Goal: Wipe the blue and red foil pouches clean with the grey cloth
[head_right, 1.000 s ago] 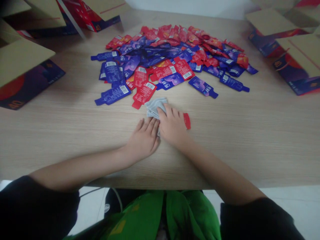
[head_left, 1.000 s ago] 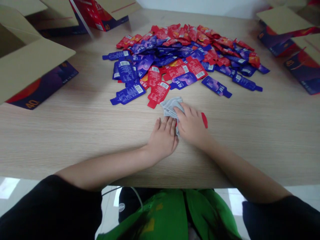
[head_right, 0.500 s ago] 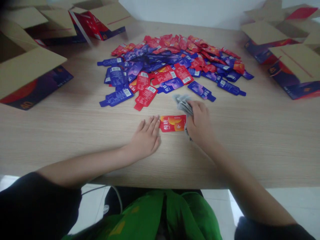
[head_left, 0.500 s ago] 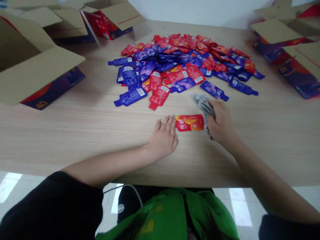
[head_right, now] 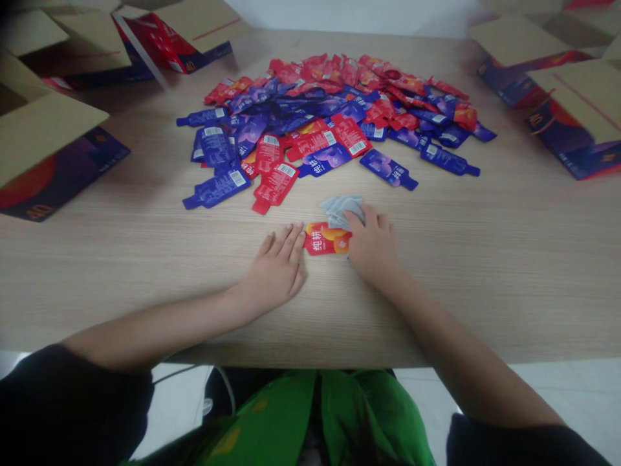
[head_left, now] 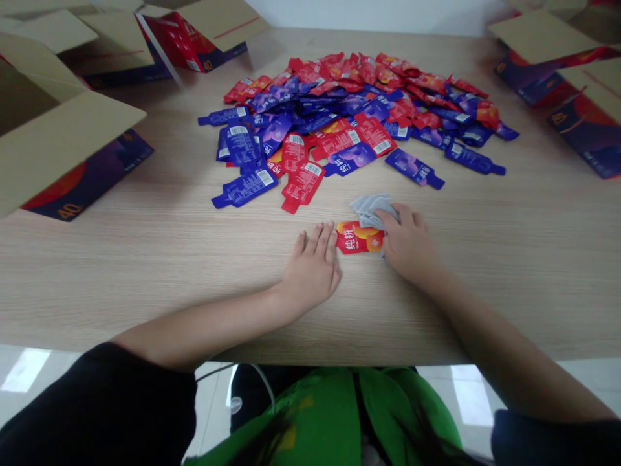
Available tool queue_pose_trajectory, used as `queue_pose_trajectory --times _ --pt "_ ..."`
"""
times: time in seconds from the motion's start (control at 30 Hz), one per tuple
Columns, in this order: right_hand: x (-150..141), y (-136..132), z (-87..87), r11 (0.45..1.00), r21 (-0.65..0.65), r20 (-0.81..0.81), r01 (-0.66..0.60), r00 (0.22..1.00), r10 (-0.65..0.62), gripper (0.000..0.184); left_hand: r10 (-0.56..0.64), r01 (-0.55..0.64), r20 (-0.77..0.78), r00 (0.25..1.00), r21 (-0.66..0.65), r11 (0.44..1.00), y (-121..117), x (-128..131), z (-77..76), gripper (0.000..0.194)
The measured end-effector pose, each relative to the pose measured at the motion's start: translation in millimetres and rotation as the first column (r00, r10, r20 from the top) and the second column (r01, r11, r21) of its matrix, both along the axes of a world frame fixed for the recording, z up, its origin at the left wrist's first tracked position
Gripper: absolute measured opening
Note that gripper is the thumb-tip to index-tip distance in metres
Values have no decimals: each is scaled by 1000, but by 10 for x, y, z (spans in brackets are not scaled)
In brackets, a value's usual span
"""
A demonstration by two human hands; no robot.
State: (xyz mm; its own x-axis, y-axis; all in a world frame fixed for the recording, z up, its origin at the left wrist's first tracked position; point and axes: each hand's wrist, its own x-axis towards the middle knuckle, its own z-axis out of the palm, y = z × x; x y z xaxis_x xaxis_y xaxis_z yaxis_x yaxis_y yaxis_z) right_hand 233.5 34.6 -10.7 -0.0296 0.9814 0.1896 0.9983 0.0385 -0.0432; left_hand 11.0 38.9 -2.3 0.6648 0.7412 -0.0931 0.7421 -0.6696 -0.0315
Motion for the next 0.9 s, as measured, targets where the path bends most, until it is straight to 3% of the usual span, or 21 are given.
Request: queue_pose_trajectory --times 0.17,0.33,0.47,0.63,0.77,0.9 --pt "299 90 -56 999 50 -182 13 983 -4 50 -1 2 52 999 -13 1000 107 28 149 58" --pt "348 205 -38 984 174 -474 42 879 46 50 110 -106 115 987 -34 994 307 181 293 50" --pt "367 164 -29 985 174 -578 -4 809 105 46 169 -155 166 972 -91 984 463 279 209 66" --pt "370 118 -29 992 115 -608 -50 787 110 44 233 -163 278 932 -255 953 584 296 84 60" --pt "372 129 -25 993 86 -625 -85 771 121 44 196 -96 359 913 -279 955 628 304 55 83" --pt "361 141 -30 991 91 -644 -100 753 135 44 167 -65 345 924 -288 955 671 330 39 77"
